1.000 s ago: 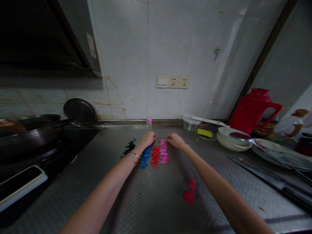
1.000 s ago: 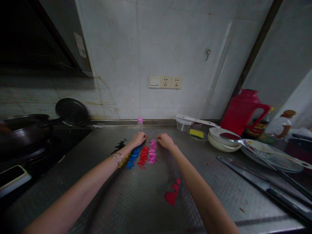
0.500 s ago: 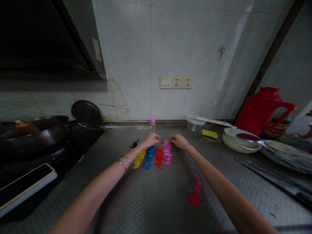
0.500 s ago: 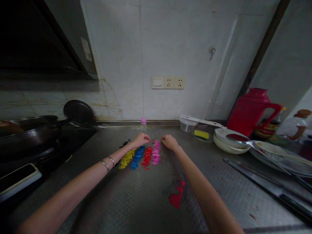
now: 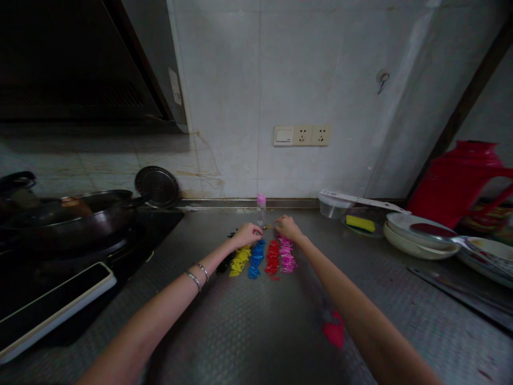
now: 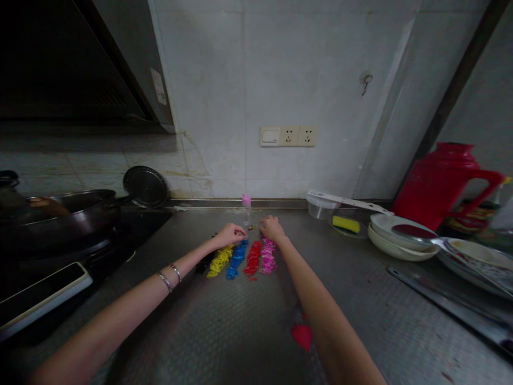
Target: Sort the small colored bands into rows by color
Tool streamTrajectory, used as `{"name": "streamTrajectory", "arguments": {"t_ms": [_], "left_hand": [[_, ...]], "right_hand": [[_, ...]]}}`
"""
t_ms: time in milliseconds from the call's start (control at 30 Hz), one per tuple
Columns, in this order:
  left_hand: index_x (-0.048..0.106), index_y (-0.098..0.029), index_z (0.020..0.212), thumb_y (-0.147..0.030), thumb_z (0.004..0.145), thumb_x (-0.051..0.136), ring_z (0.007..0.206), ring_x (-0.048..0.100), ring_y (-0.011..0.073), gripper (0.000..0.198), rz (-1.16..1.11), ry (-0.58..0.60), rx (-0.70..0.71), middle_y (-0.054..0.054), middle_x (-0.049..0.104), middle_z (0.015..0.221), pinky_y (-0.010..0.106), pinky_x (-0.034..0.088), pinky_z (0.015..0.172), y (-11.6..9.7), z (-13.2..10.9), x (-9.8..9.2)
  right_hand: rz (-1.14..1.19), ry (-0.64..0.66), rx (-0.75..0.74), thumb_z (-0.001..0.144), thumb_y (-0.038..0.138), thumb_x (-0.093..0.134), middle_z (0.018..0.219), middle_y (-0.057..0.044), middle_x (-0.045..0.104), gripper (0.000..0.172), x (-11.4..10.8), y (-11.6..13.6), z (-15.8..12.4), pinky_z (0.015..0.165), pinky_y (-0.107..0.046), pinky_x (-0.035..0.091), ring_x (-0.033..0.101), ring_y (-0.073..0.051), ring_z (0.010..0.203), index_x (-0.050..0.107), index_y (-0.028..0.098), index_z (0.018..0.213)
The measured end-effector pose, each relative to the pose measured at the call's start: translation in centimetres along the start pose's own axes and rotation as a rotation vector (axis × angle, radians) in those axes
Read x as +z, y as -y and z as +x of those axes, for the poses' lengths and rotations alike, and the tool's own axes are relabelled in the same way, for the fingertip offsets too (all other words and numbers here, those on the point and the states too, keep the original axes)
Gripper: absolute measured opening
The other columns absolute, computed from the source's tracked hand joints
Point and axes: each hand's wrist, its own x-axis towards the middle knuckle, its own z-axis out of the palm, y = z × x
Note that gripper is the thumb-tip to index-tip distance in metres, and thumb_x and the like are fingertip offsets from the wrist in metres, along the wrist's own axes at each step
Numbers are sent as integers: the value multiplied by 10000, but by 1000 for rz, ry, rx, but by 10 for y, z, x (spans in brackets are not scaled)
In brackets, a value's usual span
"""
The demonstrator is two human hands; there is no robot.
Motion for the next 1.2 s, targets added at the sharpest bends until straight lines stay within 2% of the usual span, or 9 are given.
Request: {"name": "streamTrajectory", "arguments": {"t_ms": [167, 300, 433, 533, 700, 867, 1200], "left_hand": [[700, -113, 820, -233, 676, 527, 525, 431, 91, 255, -26, -93, -102, 3, 557, 549, 193, 320, 516, 19, -11, -17], [696, -94, 804, -276, 690, 518, 491, 405, 86, 278, -80, -158, -160, -8, 515, 494, 195, 306, 495, 30, -19, -26], [691, -82, 774, -276, 674, 531, 524, 445, 93, 271, -138, -189, -178, 14, 572, 550, 196, 332, 513, 40, -23, -30], [688, -83, 774, -278, 672, 531, 558, 486, 104, 270, -172, -212, -191, 37, 618, 612, 199, 360, 533, 45, -24, -32], [681, -73, 785, -280, 679, 526, 562, 512, 109, 280, -210, -222, -200, 57, 641, 644, 202, 374, 533, 49, -25, -33], [678, -73, 782, -295, 676, 529, 561, 522, 113, 288, -236, -222, -211, 60, 644, 646, 205, 381, 530, 51, -30, -35], [681, -73, 785, -337, 667, 544, 522, 507, 105, 320, -258, -233, -229, 53, 633, 613, 200, 371, 504, 60, -38, -37]], "right_hand": [[-31, 65, 38, 808, 415, 440, 1114, -123, 528, 388, 8, 14, 9, 850, -336, 359, 432, -254, 1047, 603, 198, 1085], [-68, 82, 41, 822, 379, 428, 1108, -111, 531, 327, 8, 21, 11, 833, -348, 369, 434, -249, 1040, 629, 238, 1037], [-69, 69, -1, 807, 319, 450, 1080, -106, 550, 282, 4, 22, 12, 820, -329, 379, 452, -238, 1023, 656, 225, 976], [-59, 39, -6, 772, 280, 496, 1055, -103, 574, 241, 2, 18, 13, 811, -294, 385, 479, -228, 1003, 672, 196, 914], [12, 103, 20, 768, 271, 501, 901, -76, 648, 221, 2, 7, 12, 710, -211, 401, 573, -164, 852, 671, 183, 880], [44, 83, 7, 773, 258, 492, 866, -65, 665, 207, 3, -2, 10, 670, -188, 390, 591, -147, 822, 668, 182, 850], [157, 25, -76, 738, 202, 555, 812, -53, 663, 282, 12, -15, 17, 637, -182, 390, 583, -131, 726, 618, 140, 1006]]}}
